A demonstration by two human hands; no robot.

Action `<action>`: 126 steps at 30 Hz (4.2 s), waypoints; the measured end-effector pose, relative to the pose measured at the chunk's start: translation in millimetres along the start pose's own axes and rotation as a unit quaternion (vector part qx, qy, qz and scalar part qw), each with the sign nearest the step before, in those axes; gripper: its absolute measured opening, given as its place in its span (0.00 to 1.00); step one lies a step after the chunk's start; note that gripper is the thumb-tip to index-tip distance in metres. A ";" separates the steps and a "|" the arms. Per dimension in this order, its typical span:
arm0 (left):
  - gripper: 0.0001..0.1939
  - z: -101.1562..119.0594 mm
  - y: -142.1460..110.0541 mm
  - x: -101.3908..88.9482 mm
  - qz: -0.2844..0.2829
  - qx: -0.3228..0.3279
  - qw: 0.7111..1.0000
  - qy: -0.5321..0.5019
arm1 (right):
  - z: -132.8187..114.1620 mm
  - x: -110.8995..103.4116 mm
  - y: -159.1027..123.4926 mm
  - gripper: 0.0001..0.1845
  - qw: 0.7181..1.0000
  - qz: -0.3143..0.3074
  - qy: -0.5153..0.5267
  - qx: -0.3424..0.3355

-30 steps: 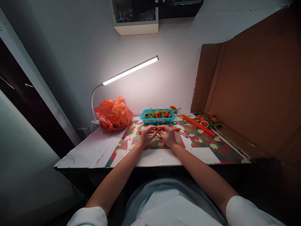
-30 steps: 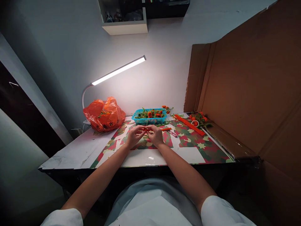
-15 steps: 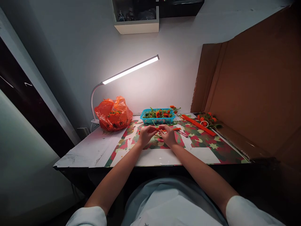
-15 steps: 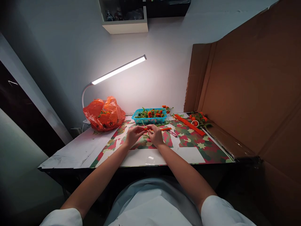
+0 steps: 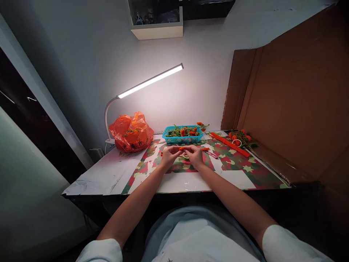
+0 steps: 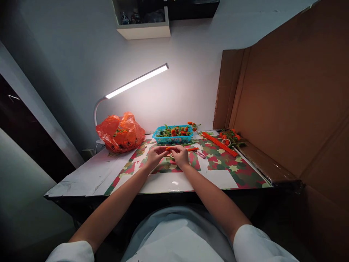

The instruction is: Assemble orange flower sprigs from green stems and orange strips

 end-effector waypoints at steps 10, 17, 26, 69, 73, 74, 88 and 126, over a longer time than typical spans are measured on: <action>0.19 2.3 0.5 -4.4 -0.036 -0.007 0.999 0.014 | 5.7 -0.6 0.9 0.14 0.993 -0.024 0.070 0.093; 0.21 1.0 -1.0 -4.7 -0.031 -0.059 0.998 -0.010 | 0.7 -2.2 1.1 0.09 1.000 -0.012 -0.015 -0.004; 0.23 -7.2 2.4 -14.0 -0.046 -0.156 0.984 -0.075 | -1.9 -3.2 -1.1 0.11 0.999 -0.040 0.006 0.009; 0.17 -13.0 4.2 -9.8 -0.040 -0.207 0.960 -0.184 | -9.4 -3.6 -0.1 0.11 0.977 -0.081 -0.155 -0.122; 0.17 -13.9 4.4 -11.7 -0.055 -0.205 0.963 -0.166 | -8.2 -3.4 0.1 0.09 0.980 -0.089 -0.141 -0.111; 0.17 -13.9 4.5 -12.1 -0.060 -0.204 0.964 -0.162 | -7.9 -3.5 0.2 0.09 0.980 -0.091 -0.138 -0.109; 0.16 -8.6 5.9 -8.9 0.018 -0.195 0.962 -0.188 | -5.2 -3.3 -0.5 0.19 0.987 -0.048 -0.131 -0.084; 0.17 -6.7 1.0 -8.1 -0.071 -0.226 0.954 -0.185 | -2.3 -7.2 0.1 0.16 0.988 -0.073 -0.102 -0.087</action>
Point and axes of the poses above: each hand's wrist, its own y-axis towards the middle knuckle, its own x-axis out of the palm, z = x × y, the point moved 1 cm from there along y, towards the middle knuckle, and after that the axes turned 6 degrees about -z, right-handed, at the moved point
